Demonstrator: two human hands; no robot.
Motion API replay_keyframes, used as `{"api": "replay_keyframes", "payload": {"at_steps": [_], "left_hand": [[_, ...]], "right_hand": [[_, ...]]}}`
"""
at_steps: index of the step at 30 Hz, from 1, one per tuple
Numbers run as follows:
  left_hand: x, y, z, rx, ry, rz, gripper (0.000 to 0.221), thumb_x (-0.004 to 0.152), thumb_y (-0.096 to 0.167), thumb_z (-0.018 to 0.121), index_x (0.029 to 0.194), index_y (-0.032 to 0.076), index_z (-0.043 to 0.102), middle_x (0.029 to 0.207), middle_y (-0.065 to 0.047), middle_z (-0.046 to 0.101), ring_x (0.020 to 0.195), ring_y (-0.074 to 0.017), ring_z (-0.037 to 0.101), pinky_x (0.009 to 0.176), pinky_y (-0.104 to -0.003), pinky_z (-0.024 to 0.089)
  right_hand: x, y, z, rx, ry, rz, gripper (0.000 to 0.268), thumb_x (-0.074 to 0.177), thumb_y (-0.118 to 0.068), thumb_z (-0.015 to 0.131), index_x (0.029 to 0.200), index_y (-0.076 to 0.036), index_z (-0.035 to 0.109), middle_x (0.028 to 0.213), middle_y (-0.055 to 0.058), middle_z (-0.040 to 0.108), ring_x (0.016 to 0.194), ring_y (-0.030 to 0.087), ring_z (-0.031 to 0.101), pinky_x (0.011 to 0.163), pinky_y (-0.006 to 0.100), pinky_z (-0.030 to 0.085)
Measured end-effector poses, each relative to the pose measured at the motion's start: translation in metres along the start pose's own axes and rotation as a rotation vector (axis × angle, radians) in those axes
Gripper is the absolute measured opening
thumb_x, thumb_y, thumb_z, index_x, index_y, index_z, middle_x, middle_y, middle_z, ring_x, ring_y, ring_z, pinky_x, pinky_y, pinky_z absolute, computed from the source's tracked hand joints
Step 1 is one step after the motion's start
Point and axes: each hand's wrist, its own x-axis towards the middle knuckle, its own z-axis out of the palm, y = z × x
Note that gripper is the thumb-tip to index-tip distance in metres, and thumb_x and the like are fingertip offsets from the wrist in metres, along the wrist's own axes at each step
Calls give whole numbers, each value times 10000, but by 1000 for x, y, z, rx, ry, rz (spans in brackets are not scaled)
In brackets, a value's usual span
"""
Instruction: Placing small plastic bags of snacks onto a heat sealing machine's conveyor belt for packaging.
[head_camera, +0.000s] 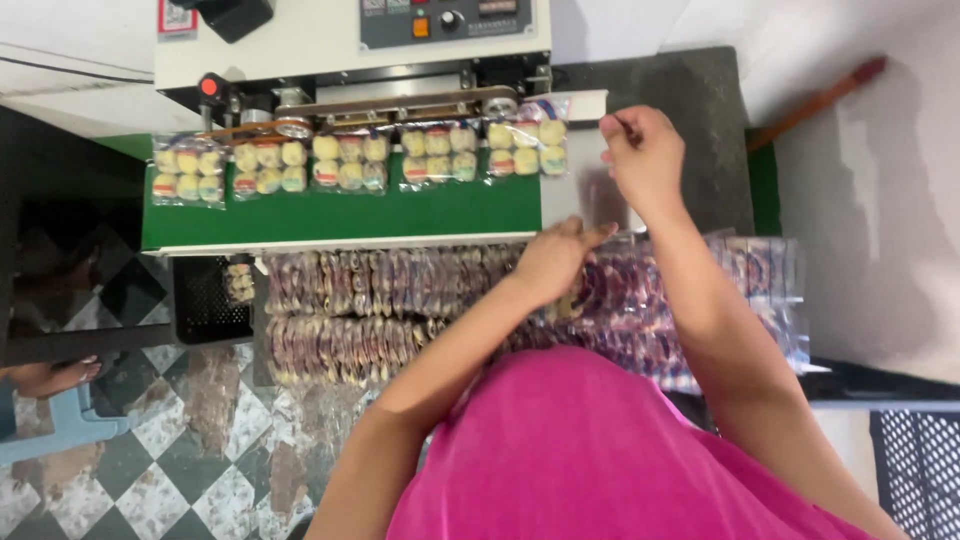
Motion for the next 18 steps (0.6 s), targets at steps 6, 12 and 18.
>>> {"api": "replay_keyframes", "payload": {"at_steps": [6, 12, 18], "left_hand": [[32, 1, -7, 128, 73, 280, 200, 953, 253, 658, 825, 168, 786, 985, -81, 554, 903, -365, 665, 772, -456, 553], [24, 8, -69, -7, -159, 391, 111, 965, 222, 698, 959, 163, 604, 1129, -88, 682, 1259, -364, 586, 1021, -514, 439], [3, 41, -115, -130, -11, 494, 31, 1020, 130, 622, 1019, 118, 593, 865, -137, 656, 929, -412, 691, 897, -530, 546]], "right_hand": [[-92, -17, -63, 67, -64, 103, 113, 1068, -147, 701, 1081, -41, 737, 761, 132, 723, 591, 210, 730, 489, 306, 575], [-164, 18, -91, 79, -83, 154, 159, 1023, -141, 758, 1142, -36, 750, 821, 159, 733, 629, 230, 724, 519, 345, 575], [-192, 17, -97, 366, -445, -67, 1247, 584, -241, 1035, 1629, -28, 390, 1508, 229, 555, 1416, 343, 521, 1134, 502, 451]]}}
